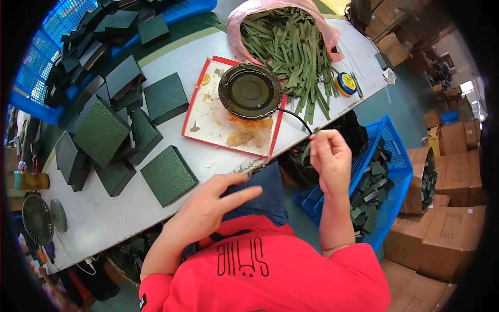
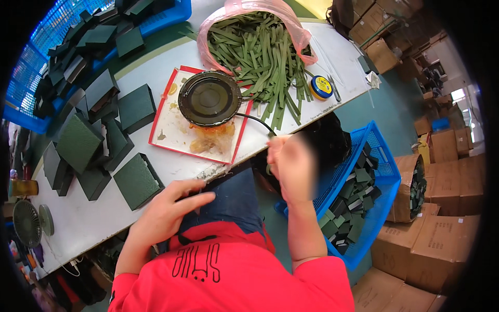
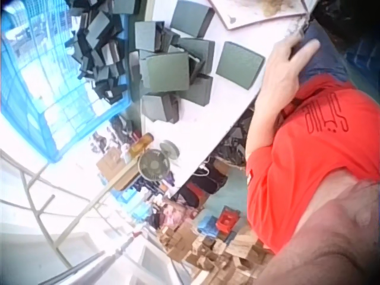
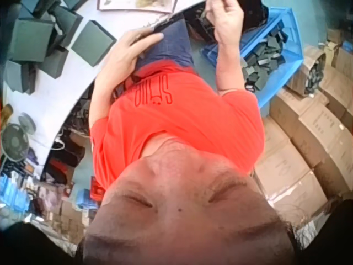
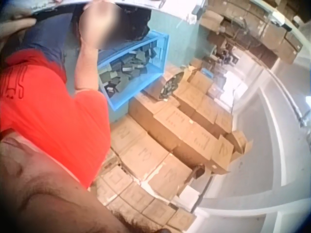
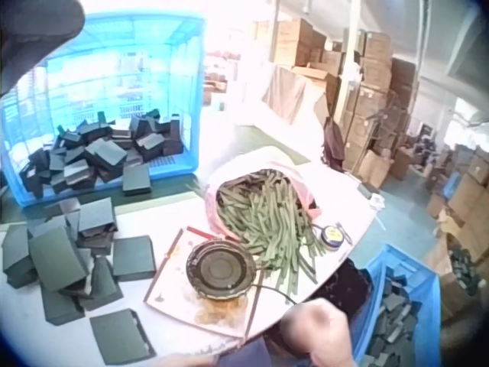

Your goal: The person sits at a workbench and repeatedly wraps green rectangular sponges with green fabric strips. They pick up a sponge, wrap the strip around it, and place the finished item into a blue basket. The workspace includes a pile of unwrapped sponges, a container of liquid, and a bag of fabric strips.

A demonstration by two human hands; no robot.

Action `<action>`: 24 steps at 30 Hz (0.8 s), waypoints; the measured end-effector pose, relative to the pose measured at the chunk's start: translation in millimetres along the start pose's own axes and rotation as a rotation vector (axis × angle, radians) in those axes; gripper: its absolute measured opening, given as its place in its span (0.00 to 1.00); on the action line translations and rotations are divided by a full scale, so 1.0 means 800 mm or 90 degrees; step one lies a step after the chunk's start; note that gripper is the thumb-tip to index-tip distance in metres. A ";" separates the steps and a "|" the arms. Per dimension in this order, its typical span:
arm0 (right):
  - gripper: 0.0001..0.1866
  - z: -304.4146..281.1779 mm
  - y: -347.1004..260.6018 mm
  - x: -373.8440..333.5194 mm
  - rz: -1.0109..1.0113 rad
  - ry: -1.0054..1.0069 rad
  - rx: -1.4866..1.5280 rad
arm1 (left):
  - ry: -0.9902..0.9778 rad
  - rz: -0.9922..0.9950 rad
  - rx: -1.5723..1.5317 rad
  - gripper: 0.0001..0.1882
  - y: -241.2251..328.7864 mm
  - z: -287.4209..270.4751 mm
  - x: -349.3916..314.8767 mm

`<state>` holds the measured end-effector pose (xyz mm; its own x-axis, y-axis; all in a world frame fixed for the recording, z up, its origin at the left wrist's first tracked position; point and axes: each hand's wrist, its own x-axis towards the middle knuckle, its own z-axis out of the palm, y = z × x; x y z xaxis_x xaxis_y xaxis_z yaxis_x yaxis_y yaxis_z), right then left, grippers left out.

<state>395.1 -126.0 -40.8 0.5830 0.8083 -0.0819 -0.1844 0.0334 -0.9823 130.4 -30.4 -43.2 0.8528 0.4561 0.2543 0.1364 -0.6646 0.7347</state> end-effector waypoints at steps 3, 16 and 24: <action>0.09 0.032 0.009 0.015 -0.048 -0.024 -0.004 | -0.005 -0.007 -0.032 0.09 -0.008 -0.022 -0.031; 0.11 0.070 0.020 0.041 0.110 -0.094 0.035 | 0.173 -0.214 0.375 0.39 -0.027 -0.068 -0.052; 0.11 0.080 0.030 0.047 0.124 -0.070 0.034 | 0.089 -0.311 0.299 0.56 -0.039 -0.056 -0.060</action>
<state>361.9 -57.3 -56.7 0.4436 0.8614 -0.2472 -0.3278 -0.1008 -0.9393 62.4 -5.1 -50.2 0.5693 0.8196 0.0647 0.7193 -0.5346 0.4436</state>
